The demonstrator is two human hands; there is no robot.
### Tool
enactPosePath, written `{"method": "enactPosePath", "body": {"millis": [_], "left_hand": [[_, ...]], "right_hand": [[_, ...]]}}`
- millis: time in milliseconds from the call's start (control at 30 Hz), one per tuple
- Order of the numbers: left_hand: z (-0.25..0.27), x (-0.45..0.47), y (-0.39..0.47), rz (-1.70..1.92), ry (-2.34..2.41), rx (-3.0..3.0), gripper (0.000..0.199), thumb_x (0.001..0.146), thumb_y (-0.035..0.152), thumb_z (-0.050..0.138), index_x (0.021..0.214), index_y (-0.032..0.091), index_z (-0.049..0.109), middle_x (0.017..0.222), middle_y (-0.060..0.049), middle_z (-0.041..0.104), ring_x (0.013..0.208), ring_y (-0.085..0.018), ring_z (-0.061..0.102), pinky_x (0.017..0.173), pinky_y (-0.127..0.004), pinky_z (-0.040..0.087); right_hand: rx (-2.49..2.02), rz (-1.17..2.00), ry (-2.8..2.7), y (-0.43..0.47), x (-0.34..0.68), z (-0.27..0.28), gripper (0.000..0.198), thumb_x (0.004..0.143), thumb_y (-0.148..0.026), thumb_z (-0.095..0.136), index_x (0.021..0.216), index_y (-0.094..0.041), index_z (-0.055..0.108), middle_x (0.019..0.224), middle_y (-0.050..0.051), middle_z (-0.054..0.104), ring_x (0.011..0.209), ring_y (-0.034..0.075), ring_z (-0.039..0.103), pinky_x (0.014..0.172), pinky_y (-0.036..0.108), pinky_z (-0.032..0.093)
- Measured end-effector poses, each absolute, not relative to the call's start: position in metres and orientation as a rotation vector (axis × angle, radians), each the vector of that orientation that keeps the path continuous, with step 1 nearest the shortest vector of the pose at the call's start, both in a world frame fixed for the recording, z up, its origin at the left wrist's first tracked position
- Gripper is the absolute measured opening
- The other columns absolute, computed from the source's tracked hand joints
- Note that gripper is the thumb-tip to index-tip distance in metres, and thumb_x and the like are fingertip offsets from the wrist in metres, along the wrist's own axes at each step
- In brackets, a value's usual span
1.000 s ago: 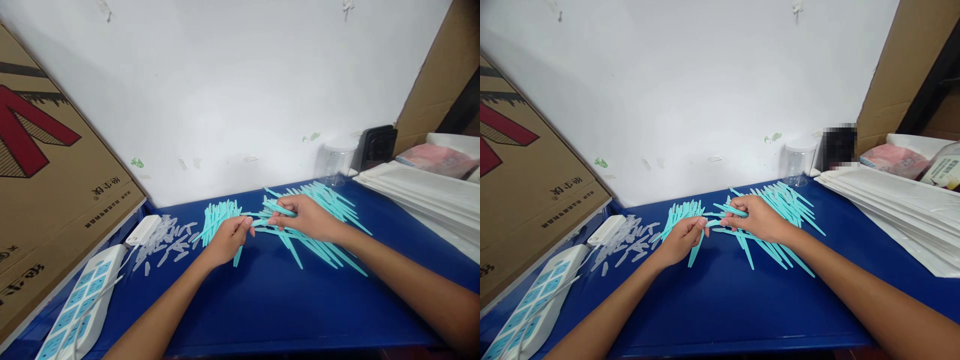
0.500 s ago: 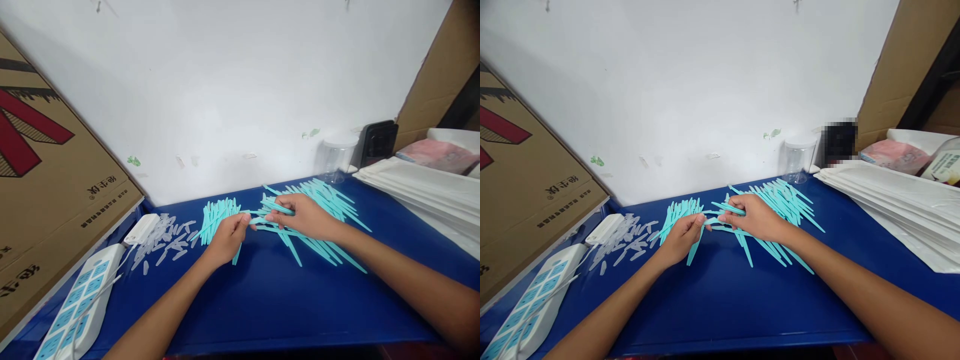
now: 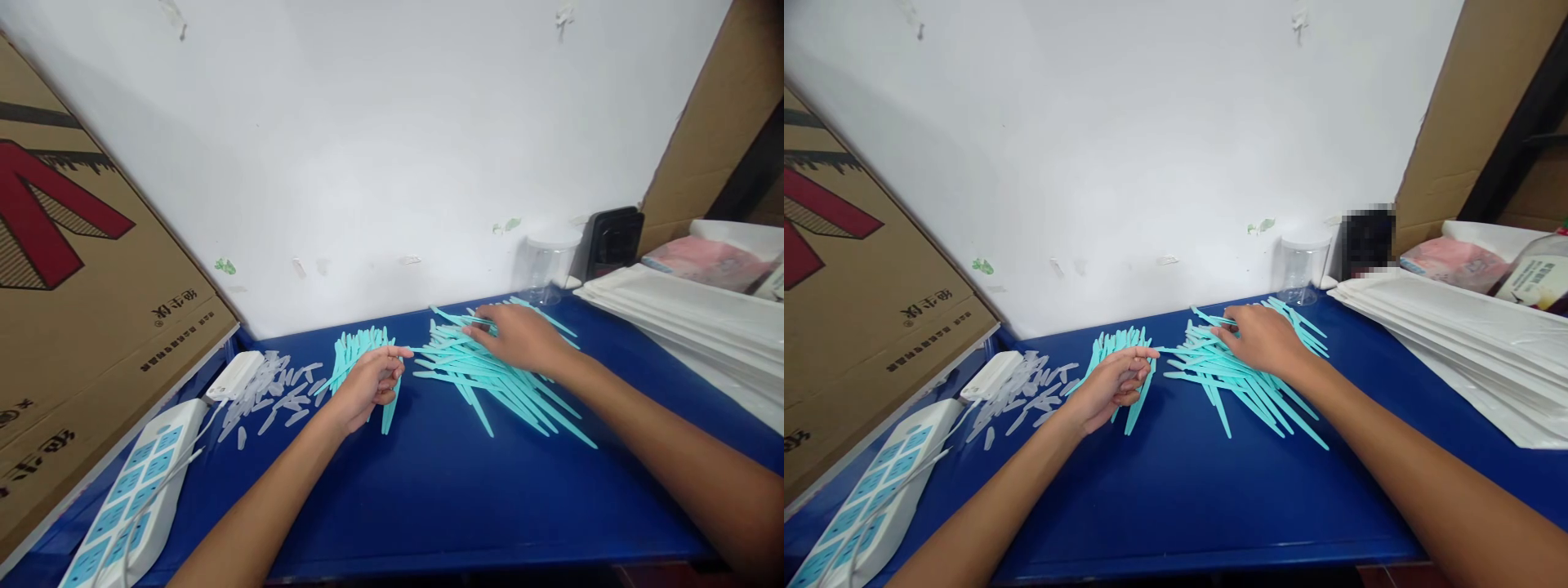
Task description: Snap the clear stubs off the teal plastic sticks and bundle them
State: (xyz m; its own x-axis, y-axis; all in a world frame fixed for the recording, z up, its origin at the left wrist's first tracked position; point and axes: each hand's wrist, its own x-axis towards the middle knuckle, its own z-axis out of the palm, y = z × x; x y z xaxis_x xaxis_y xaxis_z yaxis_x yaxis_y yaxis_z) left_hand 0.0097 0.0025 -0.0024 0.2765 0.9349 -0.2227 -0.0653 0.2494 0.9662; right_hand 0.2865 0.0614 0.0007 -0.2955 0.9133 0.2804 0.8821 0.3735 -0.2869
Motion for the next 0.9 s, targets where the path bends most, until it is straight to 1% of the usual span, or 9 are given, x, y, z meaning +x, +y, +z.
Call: {"method": "enactPosePath", "body": {"millis": [133,233,400,467,533,600,700,800,900], "left_hand": [[-0.003,0.008,0.003,0.884,1.001,1.158,0.035,0.088,0.033,0.07,0.119,0.019,0.062,0.081,0.001,0.051,0.054,-0.006,0.019,0.045,-0.019,0.016],[-0.003,0.008,0.001,0.877,1.001,1.237,0.042,0.088,0.041,0.072,0.124,0.022,0.061,0.082,0.001,0.055,0.052,-0.005,0.02,0.046,-0.021,0.017],[-0.003,0.01,0.0,0.856,1.079,1.334,0.047,0.086,0.052,0.073,0.117,0.017,0.065,0.086,-0.003,0.065,0.048,-0.004,0.018,0.045,-0.024,0.013],[-0.004,0.011,0.0,0.85,1.119,1.355,0.048,0.087,0.057,0.069,0.11,0.015,0.066,0.081,-0.003,0.066,0.047,-0.004,0.018,0.045,-0.025,0.013],[-0.004,0.012,0.0,0.833,1.16,1.388,0.049,0.089,0.061,0.064,0.104,0.015,0.067,0.066,0.0,0.061,0.045,-0.006,0.022,0.045,-0.025,0.014],[-0.003,0.013,0.0,0.813,1.185,1.425,0.05,0.091,0.063,0.059,0.099,0.015,0.069,0.054,0.005,0.047,0.045,-0.008,0.023,0.045,-0.024,0.016],[-0.002,0.014,-0.001,0.793,1.163,1.407,0.05,0.093,0.061,0.055,0.097,0.014,0.072,0.058,0.008,0.03,0.047,-0.008,0.017,0.045,-0.024,0.014],[-0.001,0.013,-0.002,0.772,1.114,1.33,0.044,0.095,0.053,0.054,0.109,0.015,0.071,0.066,0.007,0.027,0.05,-0.008,0.015,0.045,-0.024,0.013],[-0.001,0.012,-0.002,0.749,1.088,1.299,0.039,0.095,0.045,0.057,0.121,0.017,0.066,0.069,0.006,0.036,0.05,-0.007,0.017,0.044,-0.023,0.014]], "right_hand": [[-1.579,0.049,-2.244,0.064,0.288,-0.002,0.038,0.102,-0.042,0.047,0.107,-0.015,0.073,0.106,0.018,0.076,0.098,0.034,0.069,0.072,0.038,0.047],[-1.642,-0.042,-2.215,0.067,0.289,-0.004,0.036,0.102,-0.035,0.046,0.107,-0.014,0.074,0.105,0.019,0.076,0.102,0.035,0.069,0.076,0.038,0.047],[-1.696,-0.086,-2.113,0.066,0.29,-0.001,0.032,0.102,-0.032,0.047,0.09,-0.017,0.072,0.087,0.017,0.076,0.084,0.031,0.07,0.068,0.035,0.043],[-1.643,-0.023,-2.105,0.063,0.288,0.002,0.034,0.103,-0.032,0.043,0.085,-0.019,0.069,0.082,0.014,0.076,0.075,0.028,0.069,0.063,0.033,0.04],[-1.522,0.088,-2.117,0.06,0.285,0.005,0.035,0.103,-0.035,0.042,0.083,-0.02,0.065,0.079,0.01,0.076,0.066,0.024,0.066,0.061,0.032,0.038],[-1.389,0.233,-2.125,0.055,0.281,0.006,0.031,0.103,-0.038,0.044,0.085,-0.021,0.062,0.079,0.006,0.076,0.057,0.02,0.061,0.06,0.031,0.038],[-1.255,0.453,-2.108,0.05,0.274,0.005,0.026,0.101,-0.043,0.049,0.089,-0.022,0.06,0.082,0.003,0.077,0.051,0.016,0.056,0.058,0.03,0.037],[-1.199,0.576,-2.097,0.046,0.269,0.002,0.03,0.1,-0.047,0.05,0.085,-0.022,0.059,0.082,0.002,0.076,0.052,0.015,0.055,0.057,0.029,0.037],[-1.178,0.629,-2.1,0.044,0.266,0.001,0.032,0.099,-0.049,0.051,0.085,-0.022,0.061,0.082,0.002,0.076,0.052,0.015,0.053,0.057,0.03,0.037]]}}
